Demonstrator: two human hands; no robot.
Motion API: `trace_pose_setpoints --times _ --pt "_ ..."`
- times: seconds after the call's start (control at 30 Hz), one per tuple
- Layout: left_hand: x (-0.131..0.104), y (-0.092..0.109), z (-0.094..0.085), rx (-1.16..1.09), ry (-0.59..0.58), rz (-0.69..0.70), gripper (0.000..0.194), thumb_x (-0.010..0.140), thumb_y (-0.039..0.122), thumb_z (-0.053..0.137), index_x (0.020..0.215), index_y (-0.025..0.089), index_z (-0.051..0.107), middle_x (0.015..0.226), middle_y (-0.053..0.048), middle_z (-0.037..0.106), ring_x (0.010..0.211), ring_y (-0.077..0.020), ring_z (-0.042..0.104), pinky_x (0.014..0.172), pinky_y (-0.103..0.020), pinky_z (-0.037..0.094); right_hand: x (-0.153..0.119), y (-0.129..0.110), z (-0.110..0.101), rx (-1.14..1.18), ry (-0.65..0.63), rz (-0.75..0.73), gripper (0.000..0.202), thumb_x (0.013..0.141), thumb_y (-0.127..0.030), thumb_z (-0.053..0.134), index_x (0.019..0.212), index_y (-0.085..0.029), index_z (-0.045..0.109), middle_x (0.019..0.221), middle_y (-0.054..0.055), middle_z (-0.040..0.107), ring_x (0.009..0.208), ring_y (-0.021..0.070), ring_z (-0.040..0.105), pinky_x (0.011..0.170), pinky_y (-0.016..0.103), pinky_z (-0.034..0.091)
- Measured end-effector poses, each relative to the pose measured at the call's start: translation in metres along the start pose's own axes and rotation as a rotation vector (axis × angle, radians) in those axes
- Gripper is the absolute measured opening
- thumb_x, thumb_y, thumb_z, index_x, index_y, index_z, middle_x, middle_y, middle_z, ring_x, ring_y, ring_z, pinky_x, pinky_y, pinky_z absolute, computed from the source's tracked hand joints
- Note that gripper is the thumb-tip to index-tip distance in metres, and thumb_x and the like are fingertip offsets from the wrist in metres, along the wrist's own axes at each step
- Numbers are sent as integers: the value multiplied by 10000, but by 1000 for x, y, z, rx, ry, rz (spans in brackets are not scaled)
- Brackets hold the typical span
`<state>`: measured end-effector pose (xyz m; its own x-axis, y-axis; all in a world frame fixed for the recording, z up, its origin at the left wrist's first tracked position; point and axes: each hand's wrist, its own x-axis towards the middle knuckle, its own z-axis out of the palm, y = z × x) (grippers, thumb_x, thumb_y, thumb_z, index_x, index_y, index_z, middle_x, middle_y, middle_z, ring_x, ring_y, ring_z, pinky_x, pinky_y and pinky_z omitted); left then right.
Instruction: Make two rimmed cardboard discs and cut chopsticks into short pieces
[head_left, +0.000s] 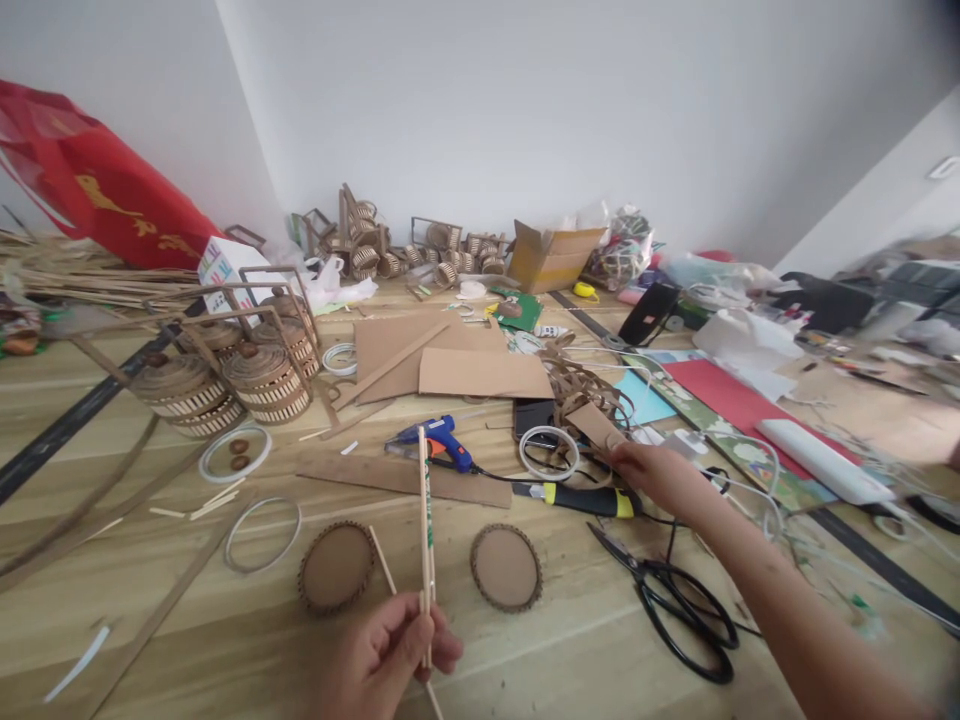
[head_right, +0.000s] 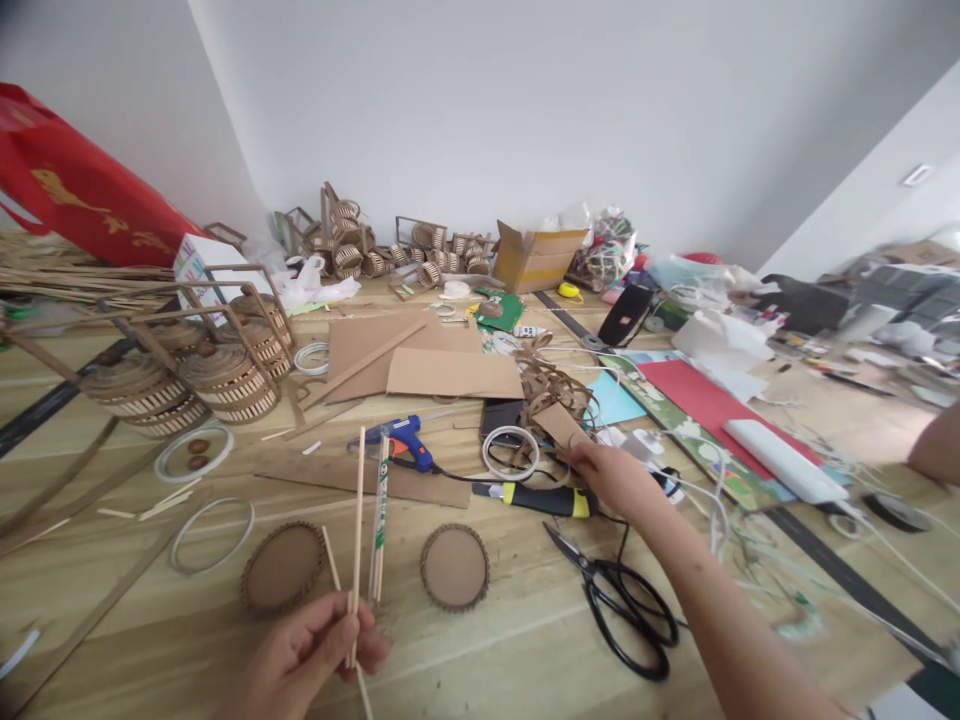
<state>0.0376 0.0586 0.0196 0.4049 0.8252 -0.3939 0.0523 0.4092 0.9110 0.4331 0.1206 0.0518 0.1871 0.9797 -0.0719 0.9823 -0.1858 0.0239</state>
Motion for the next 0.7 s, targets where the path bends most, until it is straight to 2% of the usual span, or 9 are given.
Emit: trace_pose_setpoints --times 0.17,0.37,0.53,0.6,0.7 --pt "1 -2 0 7 -8 3 590 700 770 607 789 188 652 758 -51 745 738 -206 658 696 -293 473 -4 -4 3 -118 -6 36 223 907 -254 494 980 -214 701 1005 117 702 888 248 678 687 300 454" --pt "0 -2 1 11 0 -7 606 689 783 602 803 190 659 764 -48 749 750 -206 665 704 -289 473 -2 -18 8 -198 18 100 292 854 -285 627 1096 -124 601 1090 190 639 1052 338 623 724 345 465" --pt "2 -3 2 22 1 6 613 681 797 594 789 196 655 751 -47 745 728 -204 659 689 -289 469 8 -17 9 -179 27 135 263 855 -309 641 1025 -117 583 964 146 664 867 273 670 674 320 459" --pt "2 -2 2 22 3 6 606 682 796 595 775 199 652 743 -44 742 727 -201 652 691 -288 467 10 -17 4 -179 66 155 267 868 -332 620 1016 -112 583 956 154 659 860 281 662 696 335 464" --pt "-1 2 2 12 18 1 588 680 781 616 779 202 659 742 -38 739 737 -200 641 703 -283 463 10 -19 -7 -201 178 186 295 879 -303 611 1068 -79 577 1150 255 590 1105 380 564 858 429 446"
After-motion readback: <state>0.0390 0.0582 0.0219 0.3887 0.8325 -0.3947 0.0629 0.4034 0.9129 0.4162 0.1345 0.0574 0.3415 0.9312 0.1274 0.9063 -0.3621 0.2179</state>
